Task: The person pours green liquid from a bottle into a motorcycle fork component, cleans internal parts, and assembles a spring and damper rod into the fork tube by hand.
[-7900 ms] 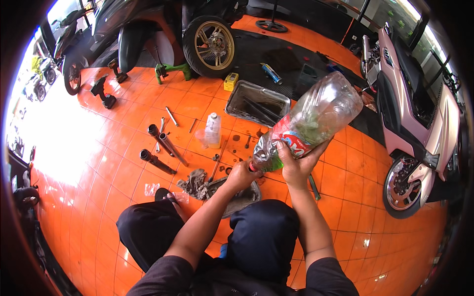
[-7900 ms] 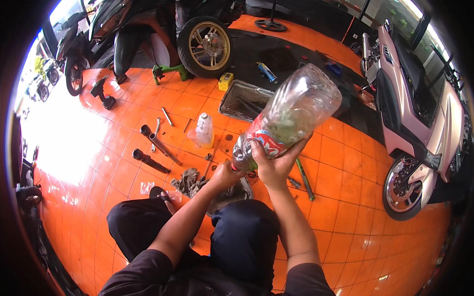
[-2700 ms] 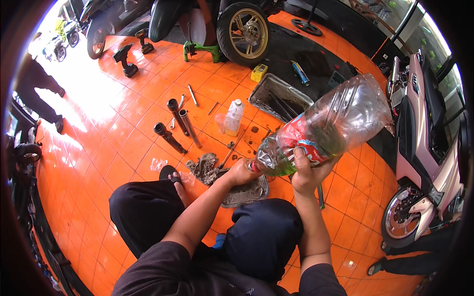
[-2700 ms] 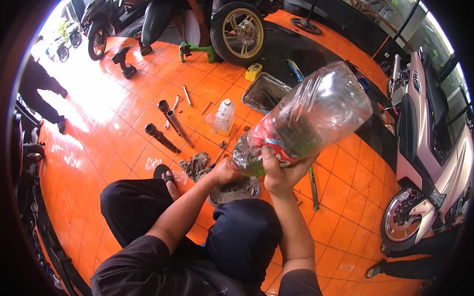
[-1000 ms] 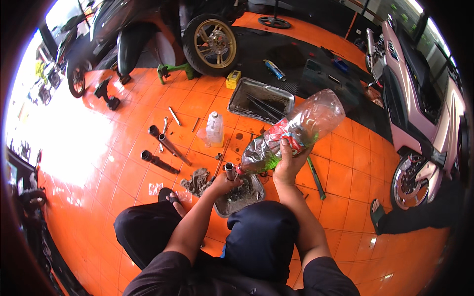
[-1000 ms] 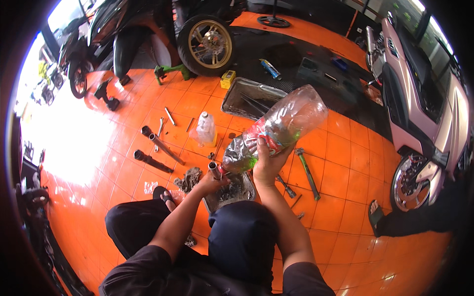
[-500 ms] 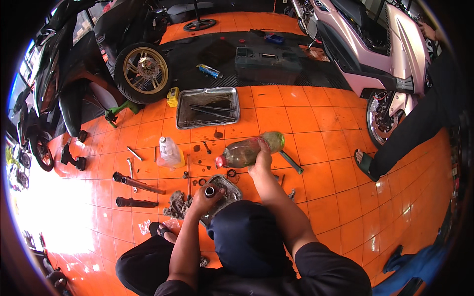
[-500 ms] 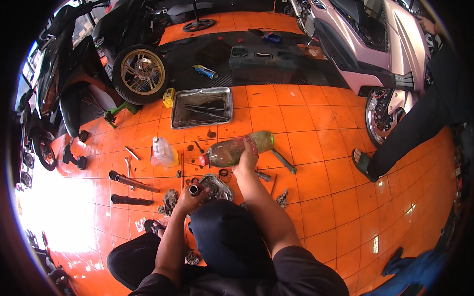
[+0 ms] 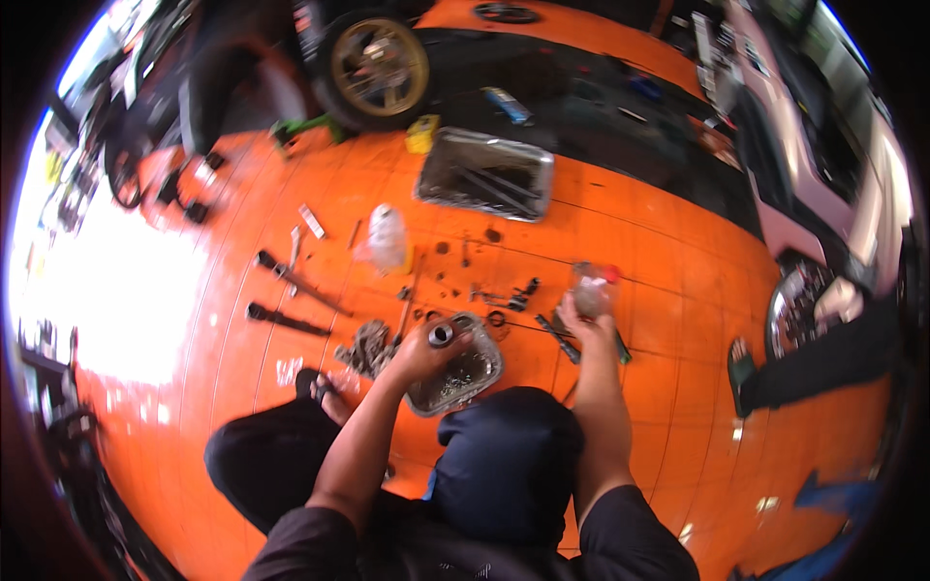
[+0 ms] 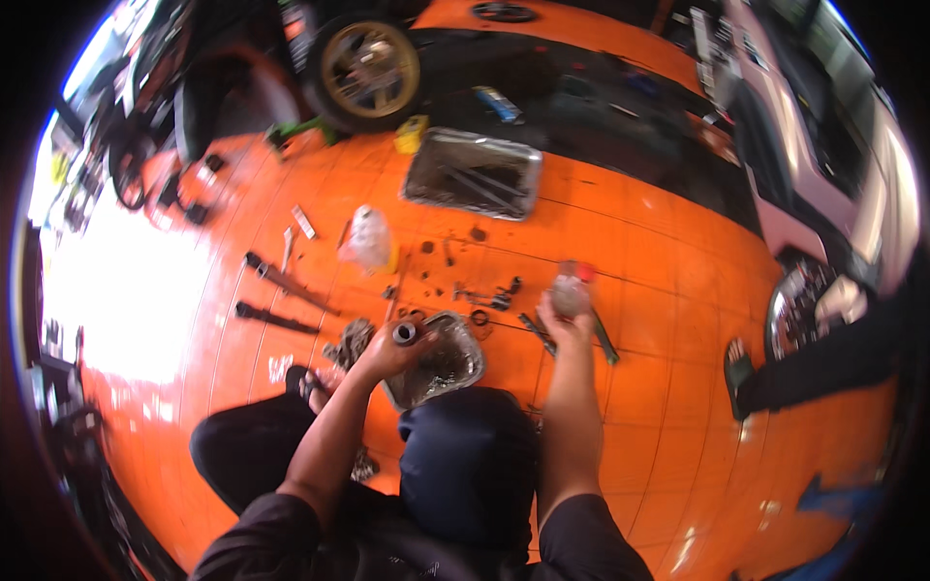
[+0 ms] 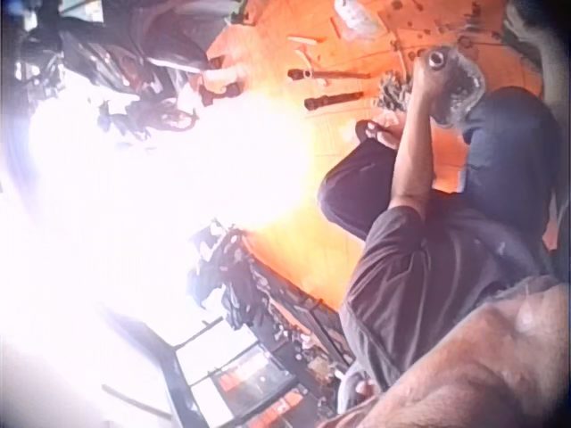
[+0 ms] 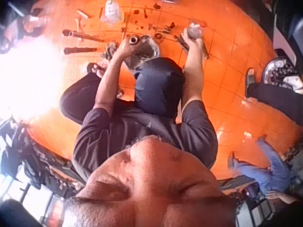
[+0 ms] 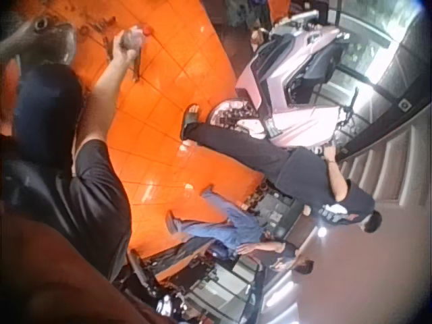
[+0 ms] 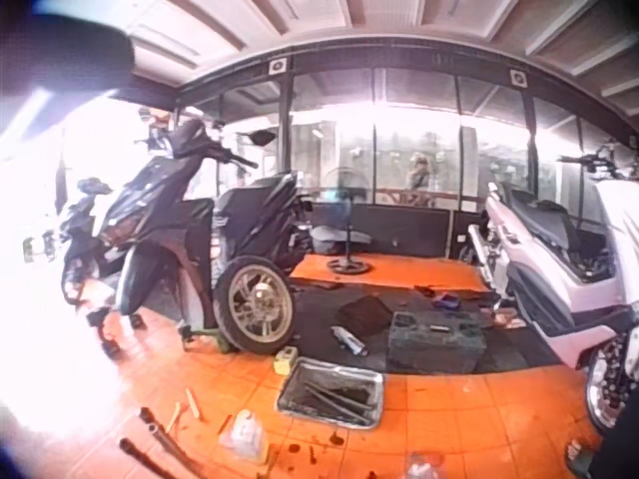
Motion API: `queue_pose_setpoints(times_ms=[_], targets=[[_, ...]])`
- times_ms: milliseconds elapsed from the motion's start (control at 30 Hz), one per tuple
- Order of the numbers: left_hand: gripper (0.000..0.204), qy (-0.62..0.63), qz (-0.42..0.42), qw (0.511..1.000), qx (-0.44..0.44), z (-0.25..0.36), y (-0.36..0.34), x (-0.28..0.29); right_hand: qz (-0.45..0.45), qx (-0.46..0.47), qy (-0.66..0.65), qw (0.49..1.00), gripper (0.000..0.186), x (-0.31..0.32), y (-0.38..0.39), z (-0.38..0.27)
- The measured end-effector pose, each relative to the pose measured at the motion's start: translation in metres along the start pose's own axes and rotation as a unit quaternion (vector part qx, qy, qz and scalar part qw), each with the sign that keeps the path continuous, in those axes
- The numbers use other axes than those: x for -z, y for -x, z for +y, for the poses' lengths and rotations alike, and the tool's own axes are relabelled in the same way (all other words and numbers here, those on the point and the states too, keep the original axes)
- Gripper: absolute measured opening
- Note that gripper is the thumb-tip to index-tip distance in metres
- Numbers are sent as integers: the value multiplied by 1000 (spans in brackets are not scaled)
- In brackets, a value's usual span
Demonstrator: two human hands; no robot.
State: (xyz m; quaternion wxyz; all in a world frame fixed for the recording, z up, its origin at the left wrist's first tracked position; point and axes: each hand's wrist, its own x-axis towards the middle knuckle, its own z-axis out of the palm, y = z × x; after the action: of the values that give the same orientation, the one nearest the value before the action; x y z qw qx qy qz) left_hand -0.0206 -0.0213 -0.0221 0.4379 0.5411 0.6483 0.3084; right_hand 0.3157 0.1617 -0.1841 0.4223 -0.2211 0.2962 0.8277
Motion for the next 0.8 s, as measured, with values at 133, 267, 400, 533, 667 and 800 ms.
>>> queue_pose_setpoints(times_ms=[133,267,400,533,667,800], targets=[[39,32,-13,999,18,21,1,0,33,100,75,992,55,12,22,-10],[38,-12,31,997,-74,9,15,-7,137,179,112,968,69,-9,61,64],[37,-1,11,995,-102,10,17,-10,153,185,112,964,60,-50,134,125],[37,16,18,991,-128,28,23,-2,58,284,608,739,62,-94,208,177],[35,-15,24,989,-147,32,24,-7,-68,317,896,303,67,-149,233,295],[28,4,20,982,-187,30,16,-7,1,207,968,-142,60,-141,190,356]])
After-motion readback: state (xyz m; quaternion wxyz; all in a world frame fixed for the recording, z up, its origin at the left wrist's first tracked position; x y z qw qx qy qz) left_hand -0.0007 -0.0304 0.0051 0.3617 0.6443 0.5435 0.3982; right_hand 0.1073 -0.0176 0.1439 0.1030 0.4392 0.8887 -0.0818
